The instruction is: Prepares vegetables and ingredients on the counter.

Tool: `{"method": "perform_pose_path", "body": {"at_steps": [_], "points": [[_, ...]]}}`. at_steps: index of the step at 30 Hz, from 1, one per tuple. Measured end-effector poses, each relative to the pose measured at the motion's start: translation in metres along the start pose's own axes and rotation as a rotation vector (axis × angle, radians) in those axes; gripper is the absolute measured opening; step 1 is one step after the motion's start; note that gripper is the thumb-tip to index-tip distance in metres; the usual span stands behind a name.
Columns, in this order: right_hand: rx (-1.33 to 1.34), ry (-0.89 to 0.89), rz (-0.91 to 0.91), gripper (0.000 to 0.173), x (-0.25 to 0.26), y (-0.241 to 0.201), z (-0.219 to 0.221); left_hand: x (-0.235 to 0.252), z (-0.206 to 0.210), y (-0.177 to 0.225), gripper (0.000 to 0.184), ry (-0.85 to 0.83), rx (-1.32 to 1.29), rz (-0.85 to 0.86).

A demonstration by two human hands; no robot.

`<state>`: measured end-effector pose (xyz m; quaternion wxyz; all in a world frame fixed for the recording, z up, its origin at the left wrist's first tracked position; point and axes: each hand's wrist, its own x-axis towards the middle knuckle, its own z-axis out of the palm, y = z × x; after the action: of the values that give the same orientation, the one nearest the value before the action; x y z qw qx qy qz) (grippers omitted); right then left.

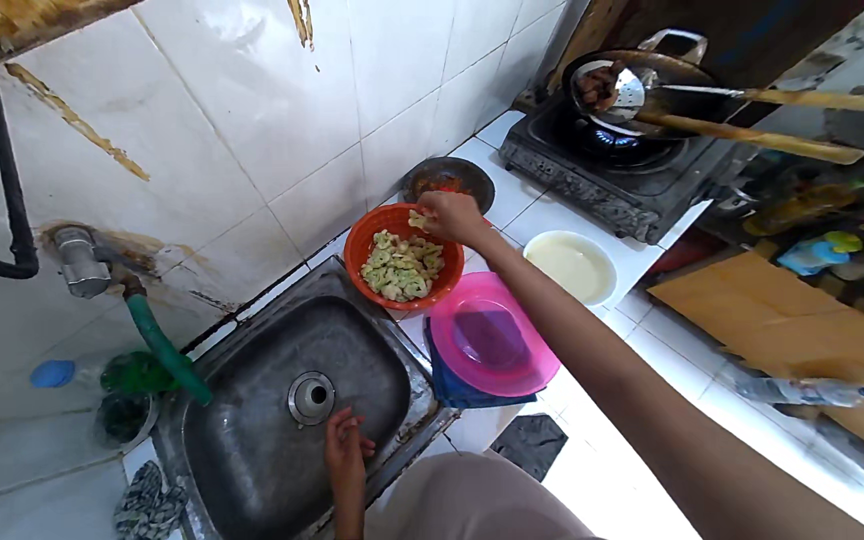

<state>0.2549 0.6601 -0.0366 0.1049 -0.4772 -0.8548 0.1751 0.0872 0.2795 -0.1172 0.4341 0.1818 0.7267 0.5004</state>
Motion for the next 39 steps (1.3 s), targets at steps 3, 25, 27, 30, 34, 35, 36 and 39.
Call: {"method": "perform_pose_path", "body": {"at_steps": [3,25,27,30,34,35,36,39], "points": [[-0.022,0.204,-0.021,0.03,-0.052,0.027,-0.026,0.0,0.002,0.001,0.032,-0.006,-0.002,0.006],[-0.116,-0.254,0.075,0.027,-0.01,-0.015,0.029,-0.005,0.006,0.005,0.031,-0.041,0.007,0.027],[-0.172,-0.291,0.067,0.026,0.003,-0.016,0.043,-0.006,0.003,0.004,0.031,-0.024,0.005,0.019],[-0.247,-0.347,0.103,0.02,0.013,-0.017,0.053,-0.005,0.0,0.003,0.03,0.002,-0.01,0.008],[-0.27,-0.381,0.147,0.017,0.022,-0.008,0.053,-0.005,-0.002,0.002,0.03,0.003,-0.006,0.015],[-0.268,-0.374,0.151,0.017,0.022,-0.007,0.05,-0.004,-0.001,0.003,0.03,-0.001,-0.005,0.012],[-0.259,-0.351,0.149,0.018,0.022,-0.005,0.046,-0.004,0.0,0.003,0.03,-0.004,-0.003,0.011],[-0.125,-0.24,0.129,0.022,0.02,0.001,0.03,-0.003,0.002,0.004,0.03,-0.015,-0.001,0.009]]}}
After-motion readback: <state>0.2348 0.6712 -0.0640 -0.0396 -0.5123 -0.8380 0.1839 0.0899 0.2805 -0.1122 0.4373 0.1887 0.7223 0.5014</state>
